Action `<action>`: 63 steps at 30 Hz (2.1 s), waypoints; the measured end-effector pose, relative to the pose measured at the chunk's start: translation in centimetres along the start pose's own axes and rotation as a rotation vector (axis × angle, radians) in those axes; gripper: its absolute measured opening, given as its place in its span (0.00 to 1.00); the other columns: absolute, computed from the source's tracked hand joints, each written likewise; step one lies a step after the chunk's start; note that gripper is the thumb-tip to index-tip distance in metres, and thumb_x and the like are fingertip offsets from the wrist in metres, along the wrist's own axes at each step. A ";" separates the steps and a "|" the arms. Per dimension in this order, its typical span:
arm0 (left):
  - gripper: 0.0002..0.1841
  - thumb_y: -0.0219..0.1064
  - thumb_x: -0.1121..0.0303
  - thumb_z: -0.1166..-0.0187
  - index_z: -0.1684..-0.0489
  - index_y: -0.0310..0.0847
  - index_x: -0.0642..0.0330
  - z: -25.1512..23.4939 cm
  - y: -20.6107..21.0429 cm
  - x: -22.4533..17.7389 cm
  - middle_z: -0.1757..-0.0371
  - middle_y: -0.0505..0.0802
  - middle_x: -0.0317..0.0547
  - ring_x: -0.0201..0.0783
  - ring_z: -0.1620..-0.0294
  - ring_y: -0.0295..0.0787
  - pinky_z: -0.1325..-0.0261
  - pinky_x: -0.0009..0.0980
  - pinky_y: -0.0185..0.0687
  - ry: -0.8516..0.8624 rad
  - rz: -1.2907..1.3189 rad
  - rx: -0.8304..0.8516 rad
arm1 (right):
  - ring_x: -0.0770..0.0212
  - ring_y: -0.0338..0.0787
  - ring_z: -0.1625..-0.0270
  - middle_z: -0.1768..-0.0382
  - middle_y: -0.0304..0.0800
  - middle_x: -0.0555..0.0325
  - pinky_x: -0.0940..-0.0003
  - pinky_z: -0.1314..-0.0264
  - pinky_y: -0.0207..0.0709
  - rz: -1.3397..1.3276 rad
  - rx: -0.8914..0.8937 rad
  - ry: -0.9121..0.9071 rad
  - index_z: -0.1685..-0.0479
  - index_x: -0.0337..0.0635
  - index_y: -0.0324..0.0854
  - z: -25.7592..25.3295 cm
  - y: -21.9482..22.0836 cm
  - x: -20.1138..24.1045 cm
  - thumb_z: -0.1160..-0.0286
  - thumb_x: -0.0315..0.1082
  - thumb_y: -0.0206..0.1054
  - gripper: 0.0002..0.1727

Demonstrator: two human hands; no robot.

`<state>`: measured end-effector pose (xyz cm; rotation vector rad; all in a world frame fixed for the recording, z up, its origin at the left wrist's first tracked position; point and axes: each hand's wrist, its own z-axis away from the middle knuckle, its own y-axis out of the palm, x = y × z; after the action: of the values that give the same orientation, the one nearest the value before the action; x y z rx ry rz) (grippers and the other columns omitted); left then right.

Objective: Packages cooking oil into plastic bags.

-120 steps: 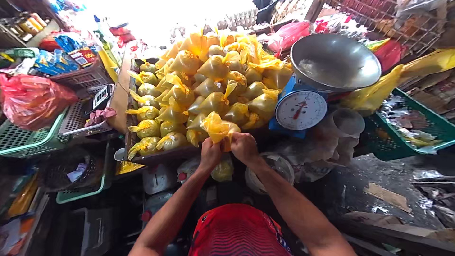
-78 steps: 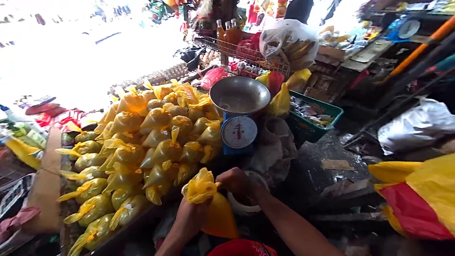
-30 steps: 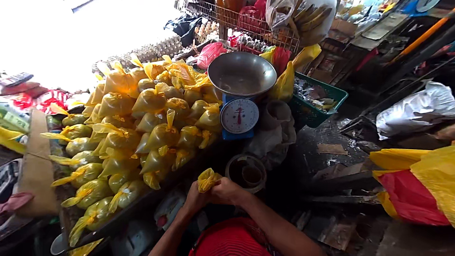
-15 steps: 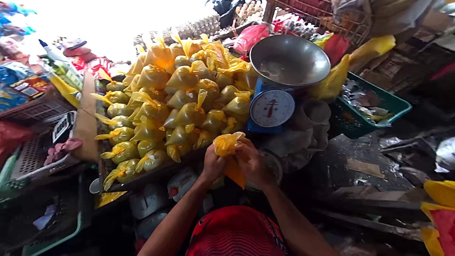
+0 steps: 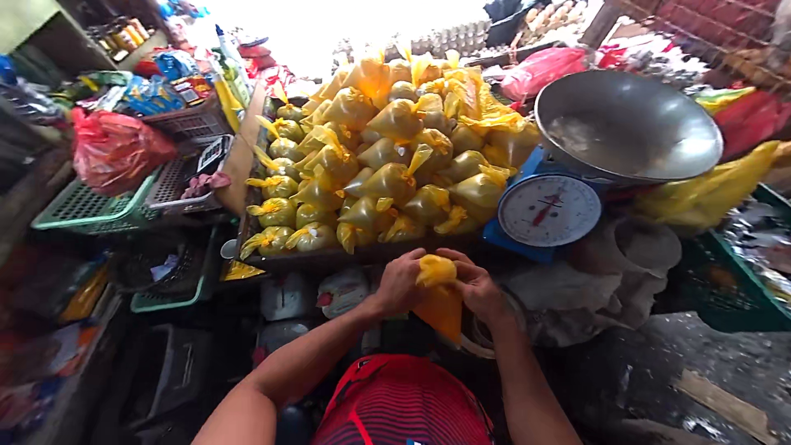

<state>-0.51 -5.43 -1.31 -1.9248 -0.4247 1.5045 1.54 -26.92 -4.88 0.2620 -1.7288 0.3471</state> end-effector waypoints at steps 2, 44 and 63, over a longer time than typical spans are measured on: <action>0.11 0.69 0.67 0.26 0.51 0.86 0.61 1.3 1.4 0.5 0.63 0.93 0.40 0.31 0.65 0.88 0.59 0.34 0.86 -0.479 0.451 0.076 | 0.56 0.84 0.28 0.27 0.81 0.52 0.61 0.39 0.89 0.302 -0.061 0.042 0.50 0.52 0.93 0.7 0.6 -0.8 0.30 0.51 0.77 0.16; 0.14 0.53 0.68 0.10 0.49 0.85 0.66 13.3 -13.2 12.5 0.63 0.91 0.43 0.32 0.69 0.86 0.59 0.30 0.86 -0.838 1.375 0.151 | 0.54 0.86 0.46 0.58 0.88 0.59 0.51 0.44 0.83 0.701 0.496 -0.118 0.69 0.53 0.87 -1.7 15.7 0.2 0.11 0.61 0.49 0.29; 0.12 0.58 0.66 0.22 0.54 0.89 0.52 7.7 -23.3 16.0 0.63 0.94 0.41 0.41 0.61 0.93 0.55 0.50 0.88 -0.398 0.048 0.059 | 0.65 0.83 0.37 0.44 0.85 0.58 0.68 0.32 0.80 0.317 0.311 -0.016 0.63 0.47 0.93 -15.1 25.9 2.0 0.22 0.43 0.72 0.10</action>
<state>-0.04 23.77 1.36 -1.5980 -0.5021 1.9161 5.53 2.72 -2.61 0.2142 -1.7297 0.8506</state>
